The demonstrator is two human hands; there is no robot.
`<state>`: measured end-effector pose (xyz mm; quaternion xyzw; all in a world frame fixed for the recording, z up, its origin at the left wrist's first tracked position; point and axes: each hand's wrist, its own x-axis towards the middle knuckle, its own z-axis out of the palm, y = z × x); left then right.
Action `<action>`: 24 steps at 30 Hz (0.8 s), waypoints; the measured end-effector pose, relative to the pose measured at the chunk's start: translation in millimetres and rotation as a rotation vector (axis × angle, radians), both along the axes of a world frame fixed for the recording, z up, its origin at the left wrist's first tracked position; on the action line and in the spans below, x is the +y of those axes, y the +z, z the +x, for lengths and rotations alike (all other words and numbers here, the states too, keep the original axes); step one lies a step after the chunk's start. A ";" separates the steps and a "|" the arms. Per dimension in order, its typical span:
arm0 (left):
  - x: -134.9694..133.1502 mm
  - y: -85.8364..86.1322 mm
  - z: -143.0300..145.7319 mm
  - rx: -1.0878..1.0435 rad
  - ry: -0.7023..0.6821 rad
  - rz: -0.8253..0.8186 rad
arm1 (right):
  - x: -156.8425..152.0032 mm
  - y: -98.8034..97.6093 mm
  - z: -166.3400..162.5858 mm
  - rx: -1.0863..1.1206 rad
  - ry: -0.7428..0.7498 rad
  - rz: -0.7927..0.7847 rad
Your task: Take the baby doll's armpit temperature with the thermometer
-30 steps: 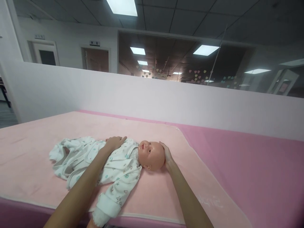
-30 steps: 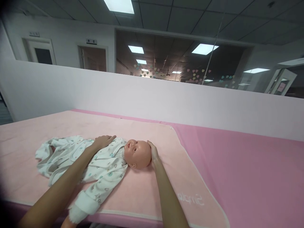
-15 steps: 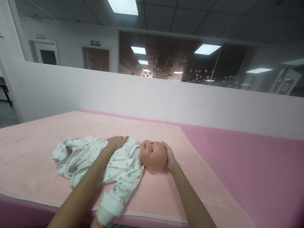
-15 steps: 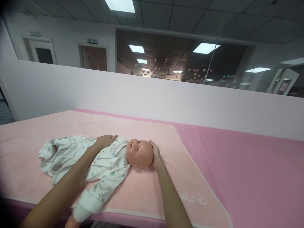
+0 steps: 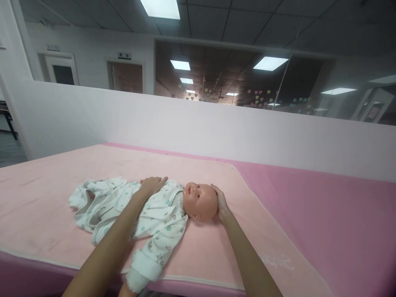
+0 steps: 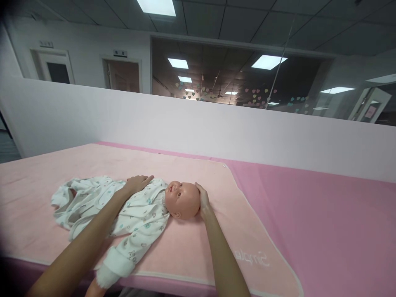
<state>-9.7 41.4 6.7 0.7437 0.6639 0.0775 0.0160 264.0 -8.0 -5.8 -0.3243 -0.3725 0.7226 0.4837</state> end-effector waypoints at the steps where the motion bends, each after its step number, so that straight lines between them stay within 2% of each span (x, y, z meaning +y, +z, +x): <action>1: -0.4 -0.1 -0.1 0.011 -0.013 0.002 | 0.0 -0.2 -0.1 -0.005 -0.001 0.004; 9: -0.1 0.0 0.5 -0.050 0.046 -0.005 | -2.6 1.4 0.3 -0.022 0.005 0.000; 24: 2.2 -0.6 0.4 -0.074 0.058 -0.011 | -2.4 1.4 -1.1 -0.017 0.006 0.013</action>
